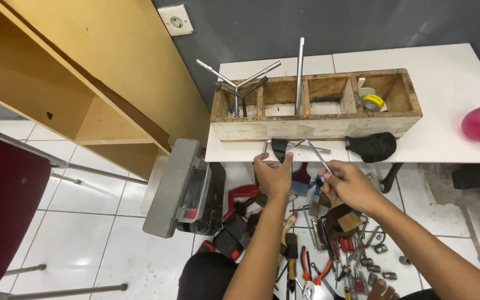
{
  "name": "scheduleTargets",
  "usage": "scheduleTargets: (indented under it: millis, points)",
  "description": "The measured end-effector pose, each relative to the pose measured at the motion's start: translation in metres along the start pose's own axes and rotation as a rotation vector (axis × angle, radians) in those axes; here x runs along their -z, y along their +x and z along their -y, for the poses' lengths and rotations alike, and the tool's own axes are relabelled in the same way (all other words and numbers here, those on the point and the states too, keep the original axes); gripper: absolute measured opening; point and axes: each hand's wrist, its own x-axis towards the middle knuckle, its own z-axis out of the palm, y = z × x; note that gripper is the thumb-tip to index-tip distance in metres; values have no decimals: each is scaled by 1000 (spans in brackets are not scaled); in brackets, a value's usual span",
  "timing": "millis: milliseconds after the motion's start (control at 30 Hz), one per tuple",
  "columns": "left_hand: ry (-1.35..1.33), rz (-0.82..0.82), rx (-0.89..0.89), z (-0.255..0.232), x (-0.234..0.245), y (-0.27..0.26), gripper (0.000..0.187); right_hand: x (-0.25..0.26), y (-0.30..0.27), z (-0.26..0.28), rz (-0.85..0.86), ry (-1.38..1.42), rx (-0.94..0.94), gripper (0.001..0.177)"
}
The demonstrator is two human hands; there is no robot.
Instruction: The person sits on the floor and cleans various metal tools using a black cloth. They pick up items such as wrenches and pliers from a pile on the floor, wipe them, and place them into a wooden organizer on a nearby table.
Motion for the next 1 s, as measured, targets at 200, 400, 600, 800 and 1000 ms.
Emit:
scheduleTargets:
  millis: [200,400,600,800,1000]
  points:
    - [-254,-111,39,13,-14,16,63,-1,3,2,-10,-21,-30,22]
    - [-596,-40,136,11,-16,19,52,-2,2,5,-15,-2,4,21]
    - [-638,-11,176,-12,7,-7,41,0,-1,15,-38,-29,51,21]
    - [-571,-36,123,10,1,9,23,0,-10,25,-69,109,30,16]
    - [-418,-5,-123,3,14,-13,21,3,-23,47,-105,382,14,20]
